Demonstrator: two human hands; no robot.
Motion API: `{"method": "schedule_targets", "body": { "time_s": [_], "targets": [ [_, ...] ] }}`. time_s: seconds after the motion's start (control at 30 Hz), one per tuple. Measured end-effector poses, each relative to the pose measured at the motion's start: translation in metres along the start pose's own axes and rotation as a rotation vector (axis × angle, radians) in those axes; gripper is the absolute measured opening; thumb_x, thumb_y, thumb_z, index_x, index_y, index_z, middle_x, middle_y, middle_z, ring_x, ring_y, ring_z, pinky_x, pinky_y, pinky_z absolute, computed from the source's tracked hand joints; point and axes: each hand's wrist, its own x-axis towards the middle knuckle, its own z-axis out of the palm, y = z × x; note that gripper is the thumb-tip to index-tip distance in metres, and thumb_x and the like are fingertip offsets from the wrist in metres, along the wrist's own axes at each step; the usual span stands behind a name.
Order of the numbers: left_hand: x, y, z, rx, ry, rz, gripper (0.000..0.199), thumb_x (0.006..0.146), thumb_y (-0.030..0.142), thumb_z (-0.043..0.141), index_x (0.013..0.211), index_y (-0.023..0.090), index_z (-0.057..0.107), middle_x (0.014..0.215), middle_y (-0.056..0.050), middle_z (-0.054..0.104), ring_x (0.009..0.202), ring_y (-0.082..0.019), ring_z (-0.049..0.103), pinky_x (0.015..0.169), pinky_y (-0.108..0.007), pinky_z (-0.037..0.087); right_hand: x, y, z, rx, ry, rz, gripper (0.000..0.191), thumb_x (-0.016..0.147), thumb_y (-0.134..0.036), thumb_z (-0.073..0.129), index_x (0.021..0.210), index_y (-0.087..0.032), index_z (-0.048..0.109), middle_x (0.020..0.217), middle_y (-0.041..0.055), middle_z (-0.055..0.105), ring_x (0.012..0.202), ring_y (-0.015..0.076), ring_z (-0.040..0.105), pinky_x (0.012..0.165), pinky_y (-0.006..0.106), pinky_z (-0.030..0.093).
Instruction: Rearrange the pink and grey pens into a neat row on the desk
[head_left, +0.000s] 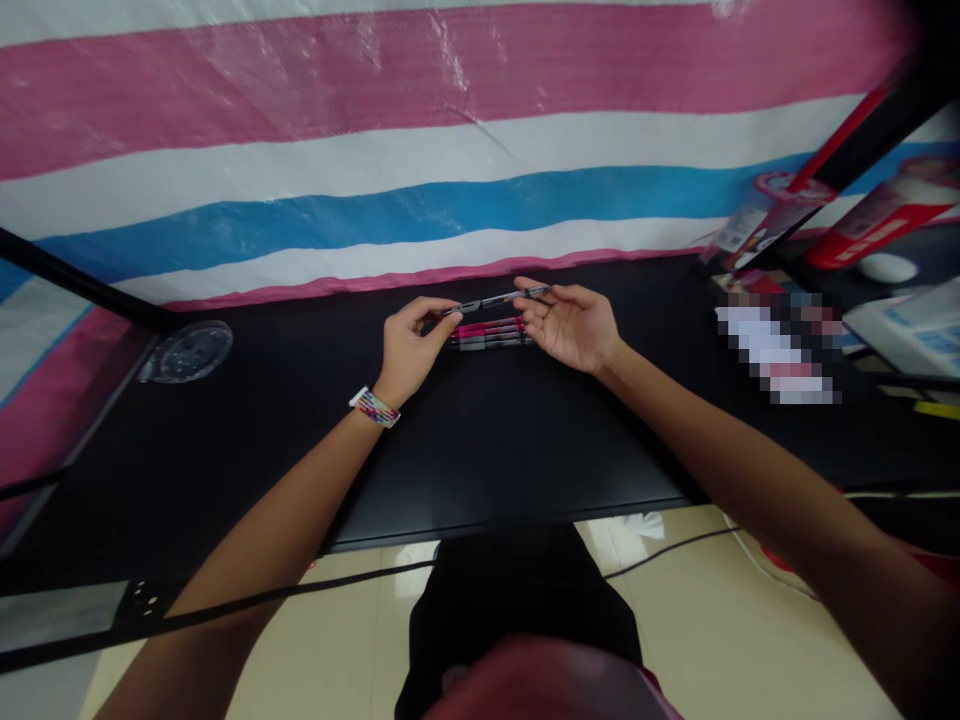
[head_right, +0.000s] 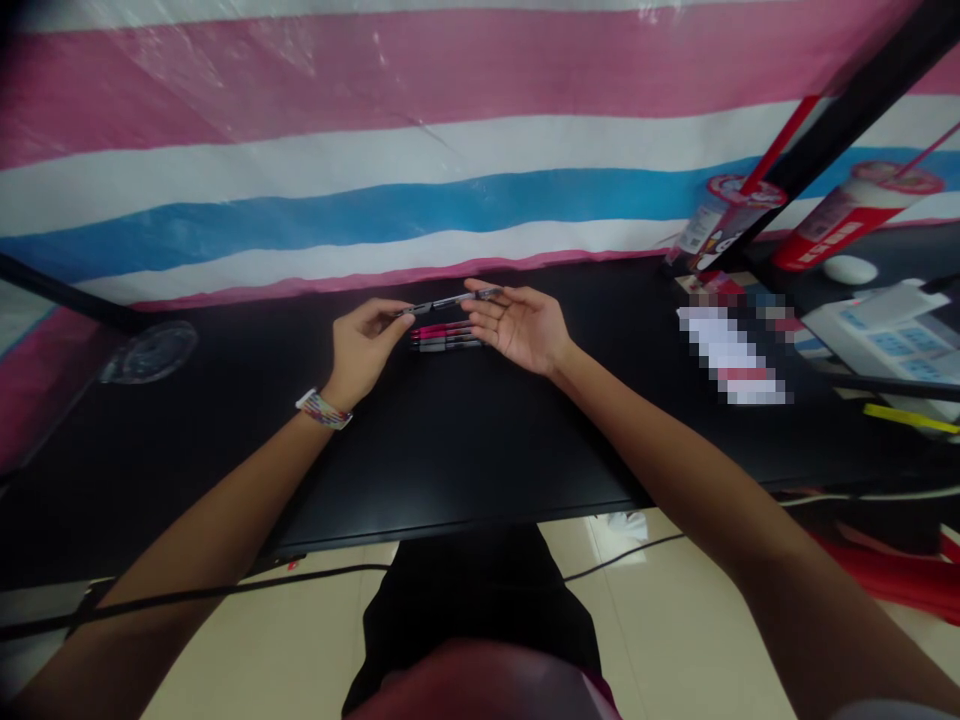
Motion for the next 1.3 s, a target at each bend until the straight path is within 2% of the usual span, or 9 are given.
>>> {"method": "schedule_targets", "body": {
  "time_s": [0.13, 0.3, 0.5, 0.63, 0.9, 1.07, 1.3],
  "targets": [
    [0.0, 0.0, 0.0, -0.007, 0.002, 0.001, 0.011, 0.097, 0.031, 0.084, 0.106, 0.026, 0.086, 0.106, -0.005, 0.086, 0.097, -0.022, 0.079, 0.093, -0.037, 0.062, 0.001, 0.0, 0.002, 0.079, 0.021, 0.036, 0.029, 0.088, -0.026, 0.069, 0.115, -0.021, 0.078, 0.096, 0.0075, 0.086, 0.087, 0.0212, 0.083, 0.085, 0.033, 0.073],
    [0.001, 0.0, -0.001, 0.003, 0.012, 0.012, 0.01, 0.097, 0.03, 0.084, 0.106, 0.026, 0.087, 0.106, -0.004, 0.086, 0.096, -0.021, 0.079, 0.092, -0.036, 0.062, 0.001, 0.0, 0.006, 0.111, 0.028, 0.067, 0.028, 0.09, -0.021, 0.065, 0.115, -0.019, 0.077, 0.096, 0.0078, 0.087, 0.088, 0.0188, 0.084, 0.085, 0.026, 0.071],
    [0.001, 0.003, -0.002, 0.033, -0.001, 0.017, 0.009, 0.098, 0.029, 0.083, 0.106, 0.027, 0.087, 0.103, -0.004, 0.086, 0.093, -0.021, 0.078, 0.089, -0.037, 0.062, 0.0, -0.001, 0.007, 0.123, 0.064, 0.052, 0.03, 0.091, -0.026, 0.063, 0.117, -0.019, 0.078, 0.1, 0.0097, 0.087, 0.087, 0.0212, 0.084, 0.087, 0.032, 0.073],
    [0.0, 0.003, -0.002, 0.039, -0.017, 0.012, 0.009, 0.098, 0.029, 0.083, 0.106, 0.027, 0.087, 0.103, -0.004, 0.086, 0.092, -0.021, 0.077, 0.089, -0.038, 0.062, -0.001, -0.001, 0.008, 0.12, 0.091, 0.052, 0.024, 0.087, -0.023, 0.065, 0.108, -0.02, 0.078, 0.092, 0.0075, 0.086, 0.08, 0.0187, 0.082, 0.083, 0.028, 0.072],
    [0.001, -0.002, -0.001, 0.015, -0.032, 0.008, 0.011, 0.098, 0.029, 0.084, 0.108, 0.027, 0.087, 0.104, -0.004, 0.086, 0.093, -0.02, 0.078, 0.089, -0.037, 0.062, -0.001, -0.002, 0.009, 0.118, 0.123, 0.058, 0.023, 0.084, -0.023, 0.066, 0.104, -0.02, 0.077, 0.085, 0.0054, 0.083, 0.071, 0.0145, 0.078, 0.075, 0.022, 0.069],
    [0.001, -0.001, -0.001, 0.012, -0.043, -0.008, 0.013, 0.099, 0.031, 0.082, 0.11, 0.028, 0.088, 0.106, -0.004, 0.087, 0.094, -0.021, 0.079, 0.09, -0.037, 0.063, 0.001, -0.002, 0.005, 0.087, 0.124, 0.037, 0.032, 0.088, -0.034, 0.063, 0.113, -0.019, 0.078, 0.091, 0.0069, 0.085, 0.075, 0.0177, 0.079, 0.076, 0.028, 0.071],
    [0.001, -0.003, 0.0, -0.022, -0.043, -0.029, 0.019, 0.099, 0.036, 0.083, 0.115, 0.027, 0.088, 0.113, -0.005, 0.087, 0.097, -0.021, 0.08, 0.093, -0.036, 0.064, 0.004, 0.001, 0.003, 0.106, 0.109, 0.017, 0.025, 0.084, -0.026, 0.068, 0.106, -0.021, 0.077, 0.087, 0.0046, 0.084, 0.075, 0.0158, 0.079, 0.075, 0.024, 0.07]
  ]
}}
